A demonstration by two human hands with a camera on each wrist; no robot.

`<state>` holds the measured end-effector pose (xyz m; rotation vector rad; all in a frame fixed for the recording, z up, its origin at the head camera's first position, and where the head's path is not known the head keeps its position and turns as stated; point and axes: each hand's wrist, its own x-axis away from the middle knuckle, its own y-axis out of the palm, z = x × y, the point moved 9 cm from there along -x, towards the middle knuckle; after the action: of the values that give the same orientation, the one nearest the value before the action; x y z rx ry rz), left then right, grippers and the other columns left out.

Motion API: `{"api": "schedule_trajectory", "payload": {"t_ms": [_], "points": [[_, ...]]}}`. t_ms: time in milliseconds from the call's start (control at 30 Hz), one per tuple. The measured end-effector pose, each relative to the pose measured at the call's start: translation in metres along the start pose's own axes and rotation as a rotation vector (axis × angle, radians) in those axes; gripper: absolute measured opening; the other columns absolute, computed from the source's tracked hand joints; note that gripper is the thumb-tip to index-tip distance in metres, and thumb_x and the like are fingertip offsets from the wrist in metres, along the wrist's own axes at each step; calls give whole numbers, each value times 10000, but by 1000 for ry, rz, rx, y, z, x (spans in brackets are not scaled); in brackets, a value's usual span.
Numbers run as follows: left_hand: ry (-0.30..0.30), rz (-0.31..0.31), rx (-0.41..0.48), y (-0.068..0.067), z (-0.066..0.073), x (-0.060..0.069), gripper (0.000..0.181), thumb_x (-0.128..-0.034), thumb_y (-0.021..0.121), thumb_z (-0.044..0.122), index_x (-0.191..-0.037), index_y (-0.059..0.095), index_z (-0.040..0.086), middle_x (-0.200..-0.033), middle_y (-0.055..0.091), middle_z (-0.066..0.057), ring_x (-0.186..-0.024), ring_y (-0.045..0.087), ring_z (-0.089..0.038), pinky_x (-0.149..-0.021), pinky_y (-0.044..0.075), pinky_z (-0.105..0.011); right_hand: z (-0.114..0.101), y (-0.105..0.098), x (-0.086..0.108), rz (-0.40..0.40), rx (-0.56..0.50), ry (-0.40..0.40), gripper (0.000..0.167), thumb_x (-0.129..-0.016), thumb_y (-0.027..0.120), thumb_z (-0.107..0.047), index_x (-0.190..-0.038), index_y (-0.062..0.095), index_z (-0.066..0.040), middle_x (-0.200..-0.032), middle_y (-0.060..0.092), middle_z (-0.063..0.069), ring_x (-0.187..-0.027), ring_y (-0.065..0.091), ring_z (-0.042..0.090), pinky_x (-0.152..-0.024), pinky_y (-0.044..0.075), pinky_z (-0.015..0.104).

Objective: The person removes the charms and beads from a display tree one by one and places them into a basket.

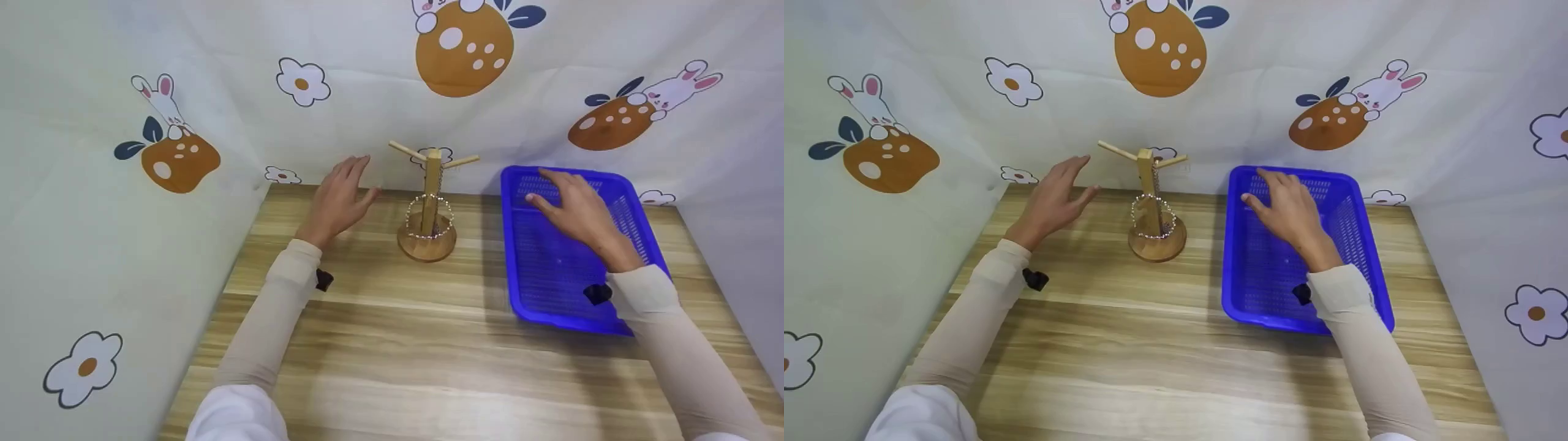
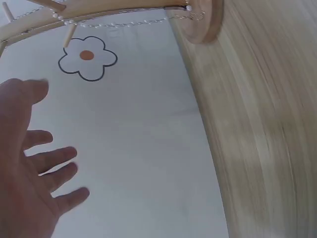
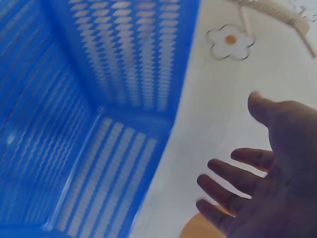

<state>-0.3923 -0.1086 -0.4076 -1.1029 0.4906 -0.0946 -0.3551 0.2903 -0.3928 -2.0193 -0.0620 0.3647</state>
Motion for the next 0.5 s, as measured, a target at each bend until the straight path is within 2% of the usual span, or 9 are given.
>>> {"api": "schedule_trajectory", "payload": {"t_ms": [67, 133, 267, 367, 500], "points": [[19, 79, 66, -9, 6, -1, 553, -1099, 591, 383, -1541, 530, 58, -1504, 603, -159, -1430, 550, -330, -1224, 477, -502, -11, -1, -2, 34, -67, -13, 557, -1051, 699, -329, -1487, 580, -2, -1464, 615, 265, -1356, 556, 493, -1158, 438, 685], [35, 152, 131, -18, 12, -2, 427, -1096, 610, 302, -1431, 630, 38, -1361, 684, -147, -1282, 647, -306, -1106, 568, -475, -24, 0, -4, 72, -129, -48, 446, -1034, 724, -222, -1401, 646, 19, -1349, 684, 254, -1223, 651, 457, -1058, 537, 623], [56, 231, 254, -30, 25, -5, 284, -1093, 605, 200, -1290, 706, 23, -1205, 726, -116, -1121, 699, -247, -957, 628, -404, -48, 5, -7, 109, -194, -113, 295, -996, 748, -88, -1263, 727, 35, -1121, 769, 210, -992, 735, 370, -878, 623, 521], [65, 259, 351, -37, 33, -8, 279, -1092, 601, 162, -1300, 689, -1, -1188, 722, -119, -1096, 699, -229, -922, 640, -370, -64, 12, -9, 101, -208, -140, 239, -984, 754, -58, -1208, 757, 27, -1037, 792, 177, -940, 747, 327, -839, 633, 488], [82, 295, 483, -47, 42, -13, 332, -1080, 621, 121, -1381, 629, -20, -1222, 712, -137, -1105, 700, -222, -911, 644, -341, -84, 22, -13, 68, -222, -158, 190, -981, 752, -47, -1156, 779, 20, -1032, 795, 178, -920, 750, 326, -833, 648, 483]]}}
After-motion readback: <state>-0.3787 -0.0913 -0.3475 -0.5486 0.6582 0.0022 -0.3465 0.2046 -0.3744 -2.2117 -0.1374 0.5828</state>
